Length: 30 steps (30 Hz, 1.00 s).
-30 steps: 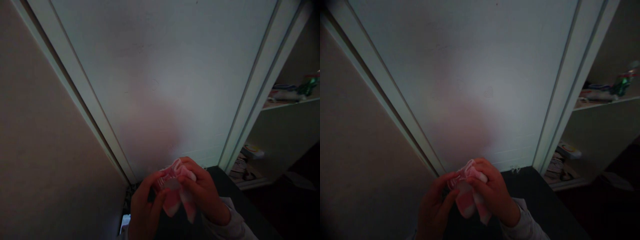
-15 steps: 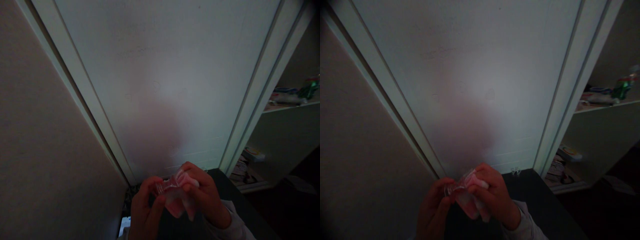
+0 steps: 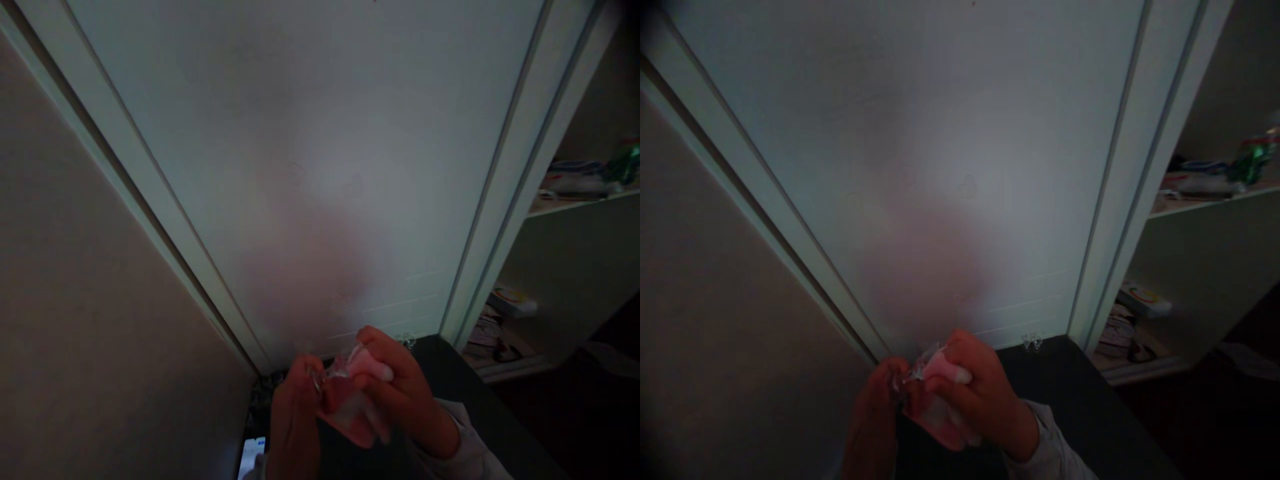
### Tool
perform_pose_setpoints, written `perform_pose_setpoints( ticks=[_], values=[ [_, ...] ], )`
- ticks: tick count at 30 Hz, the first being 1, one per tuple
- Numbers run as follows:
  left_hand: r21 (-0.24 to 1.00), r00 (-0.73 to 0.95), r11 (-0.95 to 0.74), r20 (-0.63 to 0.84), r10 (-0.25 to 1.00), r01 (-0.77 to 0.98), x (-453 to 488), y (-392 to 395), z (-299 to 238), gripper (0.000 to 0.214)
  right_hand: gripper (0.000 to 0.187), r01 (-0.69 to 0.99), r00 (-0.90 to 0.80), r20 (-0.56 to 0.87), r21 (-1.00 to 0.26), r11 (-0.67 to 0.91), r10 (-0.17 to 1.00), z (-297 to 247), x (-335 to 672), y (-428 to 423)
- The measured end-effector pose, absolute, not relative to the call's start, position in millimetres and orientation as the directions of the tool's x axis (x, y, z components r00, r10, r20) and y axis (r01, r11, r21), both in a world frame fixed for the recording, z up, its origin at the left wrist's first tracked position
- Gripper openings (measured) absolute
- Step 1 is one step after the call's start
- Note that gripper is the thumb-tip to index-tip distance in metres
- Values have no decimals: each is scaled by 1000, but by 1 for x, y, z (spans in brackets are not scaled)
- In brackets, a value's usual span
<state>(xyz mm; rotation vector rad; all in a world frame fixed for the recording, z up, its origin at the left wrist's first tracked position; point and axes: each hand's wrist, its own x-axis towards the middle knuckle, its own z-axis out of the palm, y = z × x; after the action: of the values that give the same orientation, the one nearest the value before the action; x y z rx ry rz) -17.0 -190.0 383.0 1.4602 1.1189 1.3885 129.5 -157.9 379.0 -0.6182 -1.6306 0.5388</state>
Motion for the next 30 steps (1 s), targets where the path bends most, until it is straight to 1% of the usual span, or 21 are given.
perform_pose_setpoints(
  ticks=[3,6,9,11,14,17,21,23,25,27,30],
  values=[
    [964,-10,-255,256,967,78,-11,-190,385,54,44,124,-51,717,-686,717,695,379,130,-157],
    [966,-7,-220,223,975,139,-9,-192,390,56,47,147,-40,732,-669,728,681,381,131,-157],
    [960,-90,-171,194,977,220,-8,-193,397,58,45,142,-103,747,-643,753,657,381,135,-158],
    [960,-127,-145,179,976,240,-8,-194,399,59,41,134,-165,735,-644,753,658,380,137,-158],
    [967,-128,-132,162,978,217,-7,-193,400,60,37,121,-211,713,-660,742,668,379,141,-157],
    [973,-140,-139,166,976,183,-4,-192,397,58,38,122,-203,712,-662,739,672,379,142,-158],
    [973,-168,-231,227,959,-3,-1,-193,391,44,34,125,-127,653,-736,665,747,376,141,-161],
    [940,-159,-332,318,935,-73,-1,-194,390,38,30,111,-102,597,-788,605,796,374,140,-163],
    [886,-114,-454,444,889,-90,-2,-196,390,41,29,78,-71,548,-830,552,834,373,139,-164],
    [828,-63,-559,556,829,-48,-3,-198,390,43,30,19,5,506,-863,506,863,374,138,-165],
    [779,4,-614,618,786,125,-5,-198,388,35,30,-93,128,433,-890,446,892,376,137,-165]
  ],
)
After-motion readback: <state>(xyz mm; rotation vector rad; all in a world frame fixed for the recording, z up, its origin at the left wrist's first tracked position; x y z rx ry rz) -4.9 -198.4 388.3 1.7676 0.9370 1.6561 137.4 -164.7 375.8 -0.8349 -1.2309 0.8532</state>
